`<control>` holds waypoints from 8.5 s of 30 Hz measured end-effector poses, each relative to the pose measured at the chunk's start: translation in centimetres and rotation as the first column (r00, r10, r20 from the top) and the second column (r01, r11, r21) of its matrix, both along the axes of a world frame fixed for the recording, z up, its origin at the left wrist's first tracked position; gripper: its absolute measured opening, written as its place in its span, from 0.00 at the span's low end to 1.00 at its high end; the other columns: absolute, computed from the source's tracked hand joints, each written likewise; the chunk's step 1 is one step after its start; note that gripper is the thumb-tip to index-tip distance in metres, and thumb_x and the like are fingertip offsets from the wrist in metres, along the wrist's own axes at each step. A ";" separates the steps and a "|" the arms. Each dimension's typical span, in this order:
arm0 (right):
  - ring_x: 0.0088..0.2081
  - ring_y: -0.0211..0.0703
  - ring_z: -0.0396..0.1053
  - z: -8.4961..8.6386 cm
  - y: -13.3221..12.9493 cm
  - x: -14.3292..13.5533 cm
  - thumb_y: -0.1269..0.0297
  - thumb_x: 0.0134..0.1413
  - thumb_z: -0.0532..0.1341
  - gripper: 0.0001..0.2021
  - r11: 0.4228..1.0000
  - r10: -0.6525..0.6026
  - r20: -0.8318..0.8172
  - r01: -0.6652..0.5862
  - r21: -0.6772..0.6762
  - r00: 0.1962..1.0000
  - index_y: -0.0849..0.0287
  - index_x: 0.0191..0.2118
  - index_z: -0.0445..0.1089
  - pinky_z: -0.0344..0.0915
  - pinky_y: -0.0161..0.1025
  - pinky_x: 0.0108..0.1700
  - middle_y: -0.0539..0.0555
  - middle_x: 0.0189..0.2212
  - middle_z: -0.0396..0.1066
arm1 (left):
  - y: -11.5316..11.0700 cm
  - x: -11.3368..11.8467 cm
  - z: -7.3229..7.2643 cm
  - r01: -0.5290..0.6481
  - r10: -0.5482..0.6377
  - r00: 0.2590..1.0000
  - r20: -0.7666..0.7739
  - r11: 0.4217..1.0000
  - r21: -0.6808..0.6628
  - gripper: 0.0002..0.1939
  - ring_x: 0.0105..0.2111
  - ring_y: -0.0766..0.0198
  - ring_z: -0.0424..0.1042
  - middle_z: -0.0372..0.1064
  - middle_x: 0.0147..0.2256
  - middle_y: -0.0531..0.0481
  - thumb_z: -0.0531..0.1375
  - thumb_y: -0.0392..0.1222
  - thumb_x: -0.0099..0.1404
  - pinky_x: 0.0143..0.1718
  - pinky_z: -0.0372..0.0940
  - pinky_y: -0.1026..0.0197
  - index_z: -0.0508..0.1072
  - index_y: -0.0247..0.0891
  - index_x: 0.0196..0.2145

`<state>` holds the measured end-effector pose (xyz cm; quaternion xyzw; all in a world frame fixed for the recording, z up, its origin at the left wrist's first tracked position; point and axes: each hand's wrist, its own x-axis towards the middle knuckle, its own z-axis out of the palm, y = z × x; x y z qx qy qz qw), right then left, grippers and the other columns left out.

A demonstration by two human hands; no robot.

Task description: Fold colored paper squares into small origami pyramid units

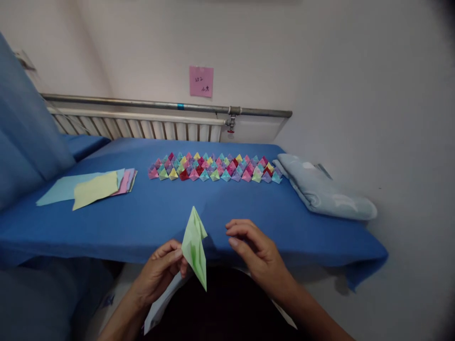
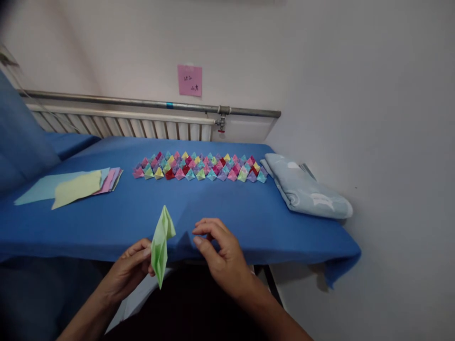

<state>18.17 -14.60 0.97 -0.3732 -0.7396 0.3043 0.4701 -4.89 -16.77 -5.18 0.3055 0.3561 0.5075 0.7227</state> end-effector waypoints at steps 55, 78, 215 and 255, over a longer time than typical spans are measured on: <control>0.41 0.47 0.70 -2.2 3.4 -3.2 0.75 0.57 0.52 0.29 0.915 -0.257 0.427 0.077 0.395 0.867 0.57 0.64 0.53 0.68 0.43 0.44 0.59 0.42 0.71 | 2.7 5.3 4.0 -0.054 0.358 0.569 -0.740 0.914 0.401 0.12 0.22 0.61 0.68 0.68 0.22 0.55 0.56 0.39 0.59 0.27 0.57 0.61 0.66 0.40 0.42; 0.36 0.40 0.71 -3.3 4.2 -2.8 0.72 0.51 0.52 0.16 0.994 -0.035 -0.009 0.034 -0.105 0.999 0.56 0.40 0.74 0.67 0.37 0.41 0.50 0.35 0.75 | 3.2 5.2 3.3 -0.165 0.254 0.877 -0.409 0.957 0.239 0.13 0.27 0.65 0.68 0.71 0.30 0.54 0.57 0.38 0.54 0.25 0.64 0.65 0.70 0.42 0.40; 0.45 0.45 0.67 -4.1 10.6 1.7 0.63 0.58 0.60 0.10 0.979 0.203 0.561 -0.187 -0.087 0.802 0.56 0.45 0.69 0.55 0.45 0.48 0.55 0.45 0.74 | 10.9 0.6 0.2 0.670 0.559 0.146 -0.816 0.551 0.498 0.11 0.45 0.57 0.72 0.76 0.45 0.51 0.55 0.40 0.68 0.55 0.52 0.47 0.75 0.45 0.45; 0.53 0.52 0.66 -6.0 10.7 -0.3 0.67 0.58 0.58 0.06 0.982 -0.131 0.541 0.183 -0.043 0.831 0.57 0.29 0.65 0.60 0.53 0.50 0.60 0.47 0.70 | 11.5 1.9 -0.2 0.474 0.512 0.118 -0.851 0.723 0.502 0.09 0.40 0.55 0.68 0.72 0.37 0.48 0.54 0.42 0.69 0.43 0.56 0.50 0.70 0.38 0.32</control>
